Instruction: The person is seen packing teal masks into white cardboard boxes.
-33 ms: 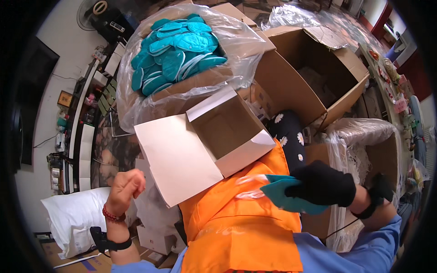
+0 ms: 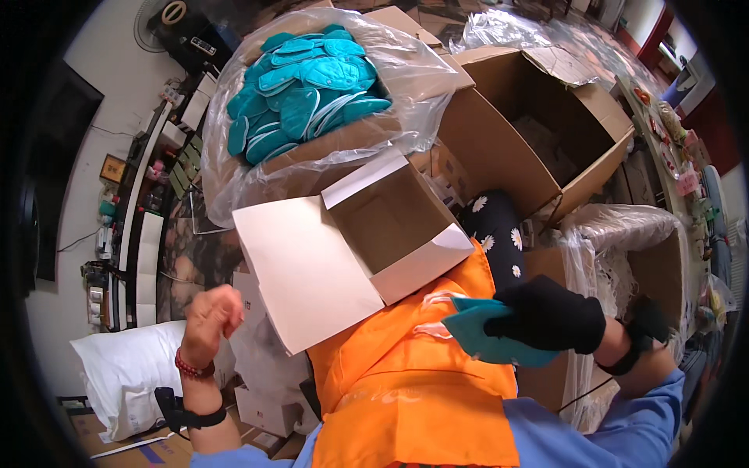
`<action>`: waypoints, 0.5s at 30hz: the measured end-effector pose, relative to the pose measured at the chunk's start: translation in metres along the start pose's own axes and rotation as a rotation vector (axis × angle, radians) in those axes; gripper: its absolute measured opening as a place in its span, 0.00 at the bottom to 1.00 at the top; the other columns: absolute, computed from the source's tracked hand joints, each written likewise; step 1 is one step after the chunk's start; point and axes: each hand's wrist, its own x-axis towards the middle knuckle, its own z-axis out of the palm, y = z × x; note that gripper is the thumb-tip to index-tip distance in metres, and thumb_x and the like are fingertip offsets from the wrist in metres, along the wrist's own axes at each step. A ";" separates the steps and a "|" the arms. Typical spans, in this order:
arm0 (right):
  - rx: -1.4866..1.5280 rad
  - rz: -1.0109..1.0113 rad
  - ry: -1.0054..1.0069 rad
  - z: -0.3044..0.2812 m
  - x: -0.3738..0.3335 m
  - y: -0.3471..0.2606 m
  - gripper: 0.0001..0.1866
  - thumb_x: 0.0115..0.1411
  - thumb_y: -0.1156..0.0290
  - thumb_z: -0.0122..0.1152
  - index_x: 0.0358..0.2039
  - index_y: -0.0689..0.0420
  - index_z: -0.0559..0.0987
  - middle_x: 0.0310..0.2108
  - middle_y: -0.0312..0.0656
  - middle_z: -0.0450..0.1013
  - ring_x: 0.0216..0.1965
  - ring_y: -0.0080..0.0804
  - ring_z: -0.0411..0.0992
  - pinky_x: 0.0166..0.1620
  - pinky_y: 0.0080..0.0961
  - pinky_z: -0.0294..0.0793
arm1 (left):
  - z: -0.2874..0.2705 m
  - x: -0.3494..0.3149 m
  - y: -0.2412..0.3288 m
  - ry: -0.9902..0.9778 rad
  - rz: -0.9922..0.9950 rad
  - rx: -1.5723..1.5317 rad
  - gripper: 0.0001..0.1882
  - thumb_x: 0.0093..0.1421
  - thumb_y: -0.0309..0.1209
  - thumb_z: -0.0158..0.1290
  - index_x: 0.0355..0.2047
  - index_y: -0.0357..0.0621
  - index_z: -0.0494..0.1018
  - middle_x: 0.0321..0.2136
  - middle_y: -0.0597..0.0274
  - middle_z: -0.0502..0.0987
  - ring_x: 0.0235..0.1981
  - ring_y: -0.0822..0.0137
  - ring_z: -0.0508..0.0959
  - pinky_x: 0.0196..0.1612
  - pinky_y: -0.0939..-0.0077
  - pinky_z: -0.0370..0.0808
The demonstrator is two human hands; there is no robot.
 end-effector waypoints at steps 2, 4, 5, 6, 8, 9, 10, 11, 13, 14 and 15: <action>0.090 0.154 0.060 0.005 0.011 -0.012 0.17 0.58 0.59 0.68 0.39 0.60 0.81 0.31 0.53 0.79 0.32 0.41 0.81 0.37 0.31 0.77 | -0.013 -0.003 -0.021 0.165 0.054 -0.168 0.20 0.72 0.39 0.42 0.23 0.45 0.66 0.16 0.72 0.62 0.15 0.81 0.57 0.17 0.85 0.53; 0.291 0.343 0.196 0.011 0.015 -0.018 0.16 0.56 0.64 0.70 0.40 0.61 0.81 0.33 0.52 0.79 0.34 0.37 0.80 0.40 0.30 0.77 | -0.027 -0.001 -0.044 0.372 -0.077 -0.362 0.19 0.73 0.40 0.42 0.24 0.46 0.64 0.16 0.74 0.60 0.15 0.83 0.58 0.16 0.88 0.53; 0.294 0.329 0.182 0.010 0.015 -0.023 0.16 0.56 0.64 0.70 0.40 0.61 0.81 0.33 0.52 0.79 0.34 0.37 0.80 0.40 0.30 0.77 | -0.040 -0.005 -0.071 0.442 -0.138 -0.386 0.16 0.72 0.39 0.43 0.30 0.42 0.69 0.19 0.73 0.64 0.16 0.83 0.60 0.17 0.87 0.57; 0.400 0.264 0.225 0.008 0.016 -0.030 0.15 0.56 0.66 0.71 0.40 0.61 0.81 0.35 0.51 0.79 0.35 0.36 0.80 0.41 0.29 0.77 | -0.046 -0.006 -0.099 0.450 -0.218 -0.284 0.15 0.71 0.38 0.44 0.34 0.41 0.72 0.22 0.71 0.67 0.18 0.82 0.63 0.19 0.87 0.61; 0.582 0.175 0.273 0.005 0.019 -0.035 0.13 0.54 0.70 0.72 0.38 0.60 0.81 0.36 0.48 0.78 0.37 0.37 0.78 0.43 0.29 0.76 | -0.047 -0.005 -0.137 0.441 -0.354 -0.177 0.14 0.71 0.37 0.45 0.42 0.39 0.75 0.28 0.67 0.74 0.24 0.79 0.70 0.26 0.84 0.70; 0.583 0.175 0.269 0.001 0.022 -0.035 0.13 0.54 0.70 0.72 0.38 0.60 0.81 0.36 0.48 0.78 0.37 0.37 0.78 0.43 0.29 0.76 | -0.040 0.000 -0.152 0.422 -0.408 -0.176 0.16 0.70 0.37 0.46 0.45 0.38 0.75 0.31 0.64 0.77 0.27 0.78 0.74 0.30 0.82 0.74; 0.304 -0.027 0.278 -0.004 0.026 -0.035 0.13 0.52 0.71 0.72 0.37 0.60 0.81 0.35 0.47 0.78 0.37 0.39 0.78 0.43 0.31 0.75 | -0.038 0.004 -0.166 0.393 -0.394 -0.185 0.17 0.69 0.38 0.47 0.48 0.38 0.74 0.38 0.59 0.79 0.35 0.73 0.78 0.39 0.78 0.78; 0.024 -0.233 0.280 -0.008 0.030 -0.036 0.13 0.51 0.72 0.73 0.36 0.59 0.81 0.35 0.47 0.78 0.36 0.41 0.78 0.42 0.32 0.75 | -0.038 0.007 -0.177 0.401 -0.399 -0.185 0.17 0.69 0.38 0.47 0.48 0.38 0.74 0.38 0.59 0.79 0.35 0.73 0.78 0.39 0.78 0.78; 0.077 -0.168 0.255 -0.010 0.033 -0.034 0.13 0.49 0.72 0.73 0.35 0.59 0.81 0.35 0.47 0.77 0.36 0.45 0.77 0.42 0.35 0.75 | -0.038 0.015 -0.201 0.441 -0.441 -0.456 0.20 0.67 0.40 0.50 0.52 0.38 0.71 0.42 0.56 0.79 0.41 0.67 0.80 0.44 0.76 0.78; 0.050 -0.104 0.321 -0.010 0.032 -0.033 0.14 0.49 0.72 0.73 0.36 0.59 0.81 0.36 0.48 0.77 0.37 0.45 0.77 0.42 0.34 0.75 | -0.039 0.023 -0.211 0.462 -0.508 -0.419 0.24 0.64 0.42 0.52 0.55 0.39 0.69 0.44 0.54 0.78 0.40 0.63 0.81 0.40 0.74 0.80; 0.024 -0.041 0.388 -0.010 0.032 -0.033 0.15 0.49 0.72 0.73 0.38 0.60 0.81 0.36 0.48 0.77 0.38 0.45 0.77 0.43 0.33 0.75 | -0.041 0.022 -0.219 0.457 -0.506 -0.421 0.24 0.64 0.42 0.52 0.55 0.39 0.69 0.44 0.54 0.78 0.40 0.63 0.81 0.40 0.74 0.80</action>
